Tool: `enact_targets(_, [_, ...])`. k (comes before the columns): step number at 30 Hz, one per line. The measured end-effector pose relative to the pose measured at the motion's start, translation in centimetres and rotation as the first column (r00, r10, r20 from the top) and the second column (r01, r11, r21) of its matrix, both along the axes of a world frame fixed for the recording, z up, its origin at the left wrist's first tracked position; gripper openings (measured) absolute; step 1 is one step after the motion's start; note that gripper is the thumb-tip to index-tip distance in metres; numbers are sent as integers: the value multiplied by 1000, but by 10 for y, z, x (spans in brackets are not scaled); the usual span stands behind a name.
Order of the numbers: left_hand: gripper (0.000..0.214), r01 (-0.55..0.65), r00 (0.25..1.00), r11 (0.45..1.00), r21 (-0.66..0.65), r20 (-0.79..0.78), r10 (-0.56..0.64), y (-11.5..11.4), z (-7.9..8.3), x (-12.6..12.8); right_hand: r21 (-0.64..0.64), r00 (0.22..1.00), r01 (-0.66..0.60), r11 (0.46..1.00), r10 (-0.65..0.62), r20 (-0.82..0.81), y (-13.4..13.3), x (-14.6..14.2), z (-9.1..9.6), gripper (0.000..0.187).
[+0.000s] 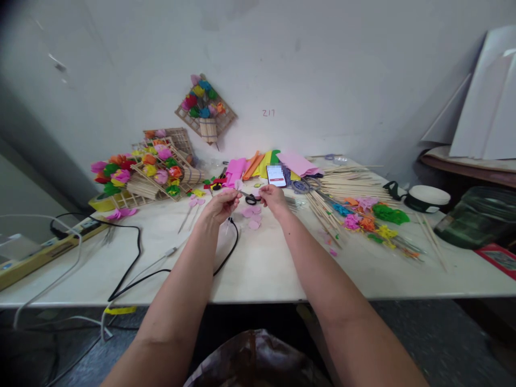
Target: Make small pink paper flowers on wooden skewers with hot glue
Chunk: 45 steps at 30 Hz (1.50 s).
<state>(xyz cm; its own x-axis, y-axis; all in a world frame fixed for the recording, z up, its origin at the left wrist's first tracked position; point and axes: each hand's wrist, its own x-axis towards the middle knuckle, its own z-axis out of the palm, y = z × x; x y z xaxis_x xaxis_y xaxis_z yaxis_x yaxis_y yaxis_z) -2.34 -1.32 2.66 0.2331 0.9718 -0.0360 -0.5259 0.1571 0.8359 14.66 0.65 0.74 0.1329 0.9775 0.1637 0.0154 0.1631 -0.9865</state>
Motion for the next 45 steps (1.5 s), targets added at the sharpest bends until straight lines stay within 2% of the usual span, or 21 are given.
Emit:
enact_targets(4, [8,43,999,999,18,-6,-43,-3,3,2,98,995,-61,993,69,-76,0,5,15,19])
enact_targets(9, [9,79,997,996,38,-18,-78,-6,3,5,170,990,-103,980,118,-79,5,10,30,24])
enact_targets(16, [7,99,994,994,42,-59,-96,-9,3,15,193,980,-136,972,160,-116,10,15,31,37])
enact_targets(22, [9,62,994,998,-5,-93,-63,-10,1,22,191,978,-107,976,138,-158,4,21,24,23])
enact_targets(28, [9,85,991,996,-11,-101,-85,-10,0,24,209,983,-90,974,121,-141,1,27,26,25])
enact_targets(32, [10,82,992,996,-27,-95,-84,-12,2,25,257,975,-144,956,181,-127,-3,30,29,32])
enact_targets(39, [12,98,988,994,-58,-111,-104,-14,3,26,237,972,-234,943,229,51,-18,29,40,21])
enact_targets(45, [13,112,986,992,-67,-115,-119,-15,5,27,227,964,-266,937,259,60,-23,29,44,20])
